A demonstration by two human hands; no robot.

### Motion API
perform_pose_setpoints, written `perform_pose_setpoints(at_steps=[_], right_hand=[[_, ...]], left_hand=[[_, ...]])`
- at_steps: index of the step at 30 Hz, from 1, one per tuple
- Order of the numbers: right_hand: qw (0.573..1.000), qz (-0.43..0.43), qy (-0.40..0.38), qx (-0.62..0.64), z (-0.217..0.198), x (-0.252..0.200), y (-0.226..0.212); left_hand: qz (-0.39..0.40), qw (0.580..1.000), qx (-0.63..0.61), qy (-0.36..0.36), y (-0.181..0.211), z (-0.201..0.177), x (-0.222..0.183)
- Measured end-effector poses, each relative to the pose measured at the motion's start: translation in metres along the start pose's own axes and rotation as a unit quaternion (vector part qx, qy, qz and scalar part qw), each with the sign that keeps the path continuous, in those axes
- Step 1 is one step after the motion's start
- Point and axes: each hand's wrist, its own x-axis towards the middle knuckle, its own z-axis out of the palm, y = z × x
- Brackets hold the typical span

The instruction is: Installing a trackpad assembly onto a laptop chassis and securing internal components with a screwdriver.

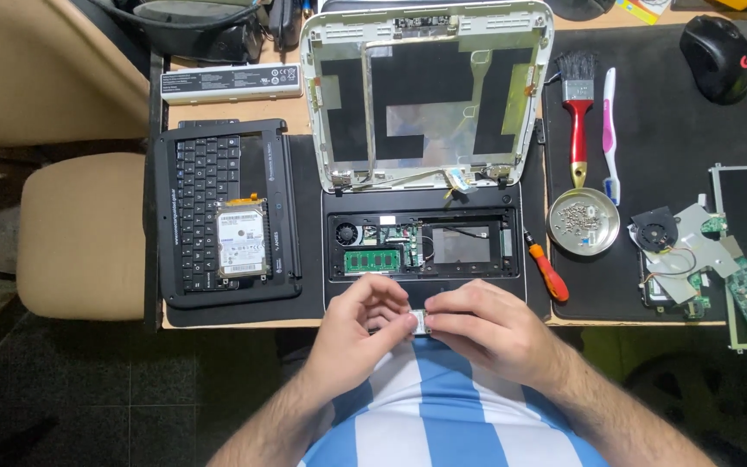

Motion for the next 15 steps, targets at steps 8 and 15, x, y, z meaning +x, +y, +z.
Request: perform_pose_setpoints(at_steps=[8,15], right_hand=[[1.0,0.003,-0.015,0.007,0.0,-0.007,0.004],[0.986,0.154,0.065,0.008,-0.001,0.009,0.007]], left_hand=[[-0.067,0.995,-0.077,0.004,-0.004,0.011,0.002],[0.147,0.975,0.112,0.12,-0.024,-0.004,0.015]])
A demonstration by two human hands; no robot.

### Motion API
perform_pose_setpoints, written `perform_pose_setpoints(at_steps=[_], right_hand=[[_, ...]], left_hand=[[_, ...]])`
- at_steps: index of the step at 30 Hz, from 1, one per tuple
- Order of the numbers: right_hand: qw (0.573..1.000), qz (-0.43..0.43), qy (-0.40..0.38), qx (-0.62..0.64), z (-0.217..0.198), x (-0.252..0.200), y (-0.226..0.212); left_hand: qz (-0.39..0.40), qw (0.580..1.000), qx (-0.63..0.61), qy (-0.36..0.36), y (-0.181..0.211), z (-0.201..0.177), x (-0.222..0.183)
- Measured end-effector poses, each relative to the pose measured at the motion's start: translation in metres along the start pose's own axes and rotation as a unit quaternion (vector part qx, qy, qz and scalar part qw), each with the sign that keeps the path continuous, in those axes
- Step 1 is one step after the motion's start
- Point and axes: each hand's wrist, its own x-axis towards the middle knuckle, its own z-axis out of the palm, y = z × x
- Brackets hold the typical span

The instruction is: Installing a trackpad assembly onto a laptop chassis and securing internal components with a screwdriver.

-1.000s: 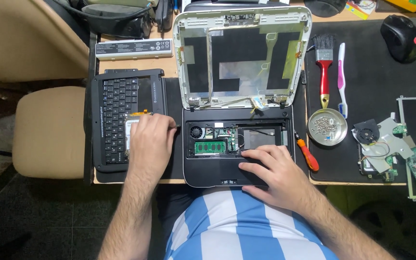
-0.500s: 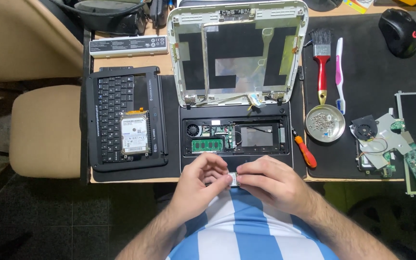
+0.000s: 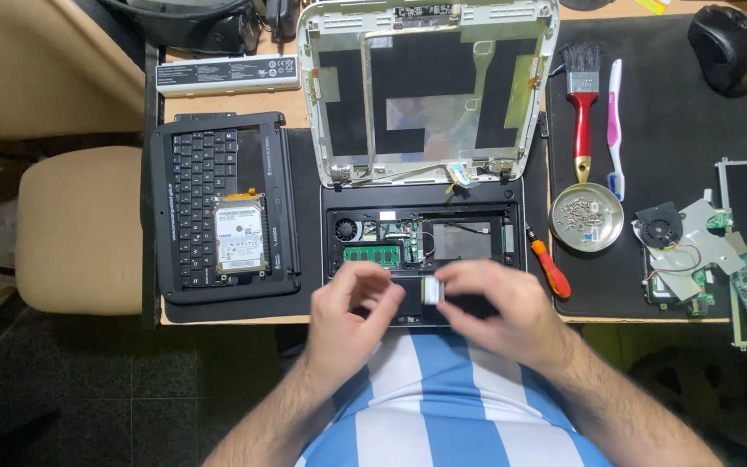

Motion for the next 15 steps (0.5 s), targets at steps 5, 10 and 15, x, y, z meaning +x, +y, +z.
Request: perform_pose_setpoints(at_steps=[5,10,15], right_hand=[[0.996,0.036,-0.033,-0.068,-0.002,0.026,0.013],[0.987,0.055,-0.085,-0.128,0.007,0.034,0.029],[0.978,0.072,-0.111,-0.163,0.011,0.028,0.04]], left_hand=[[0.217,0.945,0.23,0.079,-0.008,-0.011,0.026],[0.255,0.904,0.341,0.022,-0.01,-0.01,0.031],[0.242,0.884,0.395,-0.063,-0.013,-0.011,0.03]])
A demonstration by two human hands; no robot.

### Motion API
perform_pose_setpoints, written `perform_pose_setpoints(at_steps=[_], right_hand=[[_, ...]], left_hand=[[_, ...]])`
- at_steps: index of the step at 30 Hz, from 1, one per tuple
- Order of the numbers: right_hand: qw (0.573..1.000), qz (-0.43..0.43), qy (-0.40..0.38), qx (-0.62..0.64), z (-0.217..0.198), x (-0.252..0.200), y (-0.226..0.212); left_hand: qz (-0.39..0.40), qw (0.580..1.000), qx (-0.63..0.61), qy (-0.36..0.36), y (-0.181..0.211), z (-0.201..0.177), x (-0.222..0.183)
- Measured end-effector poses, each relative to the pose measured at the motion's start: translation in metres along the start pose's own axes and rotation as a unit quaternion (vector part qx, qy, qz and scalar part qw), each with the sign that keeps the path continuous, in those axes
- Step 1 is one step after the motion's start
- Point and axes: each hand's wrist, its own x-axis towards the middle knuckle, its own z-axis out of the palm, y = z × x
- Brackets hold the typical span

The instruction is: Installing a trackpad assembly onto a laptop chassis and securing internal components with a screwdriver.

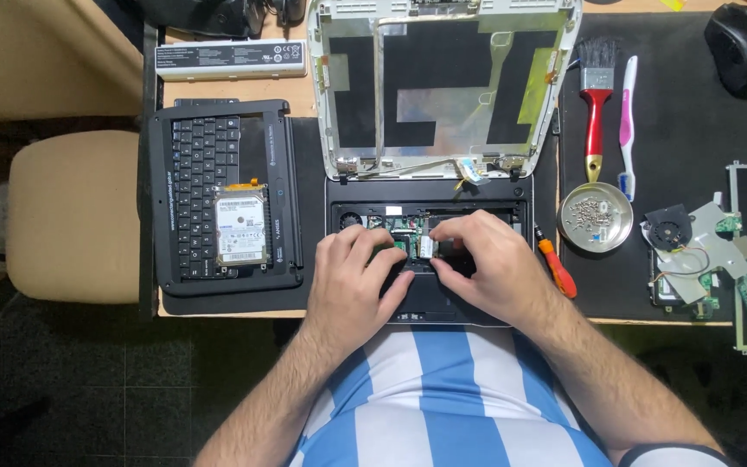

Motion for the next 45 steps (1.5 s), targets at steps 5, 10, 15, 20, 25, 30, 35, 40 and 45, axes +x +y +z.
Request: perform_pose_setpoints(at_steps=[5,10,15,20,25,30,35,40,45], right_hand=[[0.998,-0.048,0.004,0.043,-0.003,0.0,-0.01],[0.994,-0.092,0.011,0.066,0.006,0.001,-0.009],[0.992,-0.108,0.013,0.068,0.004,0.001,-0.011],[0.991,-0.117,0.003,0.058,0.007,-0.003,-0.009],[0.991,-0.11,-0.001,0.07,-0.001,0.001,-0.02],[0.994,-0.09,0.007,0.06,0.004,-0.004,-0.014],[0.994,-0.081,0.014,0.068,0.011,-0.009,-0.004],[0.994,-0.072,0.017,0.074,0.011,-0.008,-0.005],[0.985,-0.104,0.083,0.113,0.009,-0.009,-0.01]], left_hand=[[-0.003,1.0,-0.028,-0.008,-0.002,-0.004,0.002],[0.01,0.999,-0.041,-0.016,-0.006,-0.002,0.003],[0.002,0.998,-0.057,0.01,-0.009,-0.001,-0.005],[-0.006,0.996,-0.083,0.023,-0.008,-0.002,-0.01],[-0.016,0.995,-0.062,0.082,-0.031,-0.019,-0.018],[-0.131,0.983,0.091,0.087,-0.075,-0.073,-0.03],[-0.187,0.975,0.114,0.028,-0.087,-0.084,-0.029],[-0.205,0.97,0.127,0.005,-0.081,-0.095,-0.023],[-0.213,0.965,0.153,-0.019,-0.079,-0.093,-0.022]])
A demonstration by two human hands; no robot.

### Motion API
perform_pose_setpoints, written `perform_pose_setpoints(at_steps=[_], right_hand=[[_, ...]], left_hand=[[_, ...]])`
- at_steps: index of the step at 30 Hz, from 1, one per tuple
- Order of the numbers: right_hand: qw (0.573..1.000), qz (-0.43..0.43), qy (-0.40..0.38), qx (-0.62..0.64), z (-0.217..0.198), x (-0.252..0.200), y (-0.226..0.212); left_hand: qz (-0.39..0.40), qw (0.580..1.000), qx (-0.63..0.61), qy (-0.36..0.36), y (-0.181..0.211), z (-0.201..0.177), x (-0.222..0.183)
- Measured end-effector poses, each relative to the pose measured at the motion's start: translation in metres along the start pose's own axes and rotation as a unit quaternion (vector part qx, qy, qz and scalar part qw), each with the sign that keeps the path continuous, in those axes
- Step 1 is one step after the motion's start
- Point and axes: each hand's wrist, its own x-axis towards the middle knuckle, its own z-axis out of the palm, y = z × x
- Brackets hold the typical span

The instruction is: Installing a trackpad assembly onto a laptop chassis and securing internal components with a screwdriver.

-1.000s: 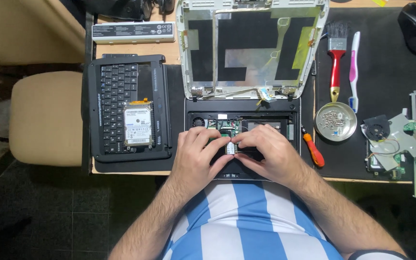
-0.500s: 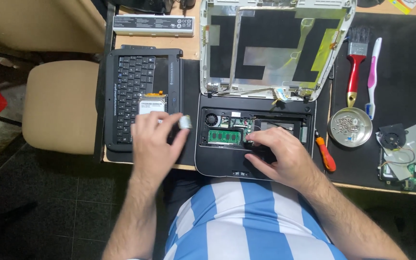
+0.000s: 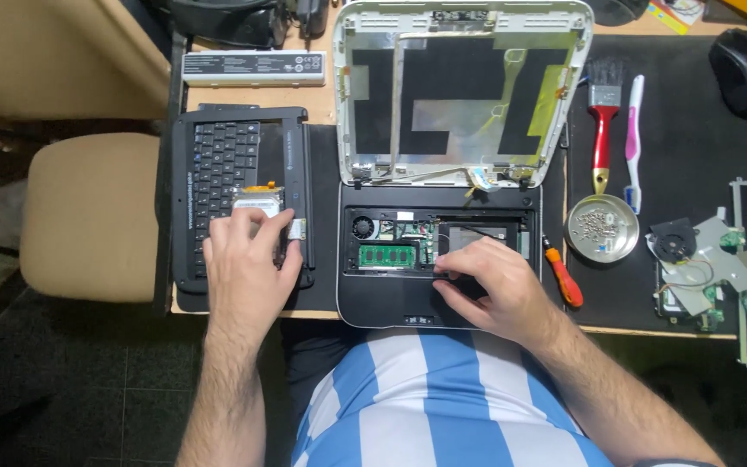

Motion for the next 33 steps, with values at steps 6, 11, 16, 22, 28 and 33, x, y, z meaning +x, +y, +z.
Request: perform_pose_setpoints(at_steps=[6,11,16,22,28,33], right_hand=[[0.984,0.094,0.136,-0.073,-0.025,-0.05,0.006],[0.947,0.207,0.083,-0.23,-0.071,-0.083,-0.002],[0.881,0.334,-0.045,-0.33,-0.083,-0.09,-0.008],[0.898,0.331,-0.012,-0.289,-0.079,-0.095,-0.002],[0.94,0.18,0.125,-0.261,-0.09,-0.112,-0.002],[0.95,0.139,0.279,-0.015,-0.076,-0.106,0.002]], left_hand=[[0.058,0.994,-0.043,0.082,0.015,0.019,-0.008],[0.135,0.979,-0.115,0.096,0.064,0.037,-0.008],[0.201,0.968,-0.131,0.068,0.107,0.037,-0.009],[0.236,0.964,-0.121,0.018,0.122,0.045,-0.013],[0.233,0.966,-0.114,0.004,0.123,0.053,-0.017],[0.234,0.965,-0.115,0.009,0.124,0.053,-0.018]])
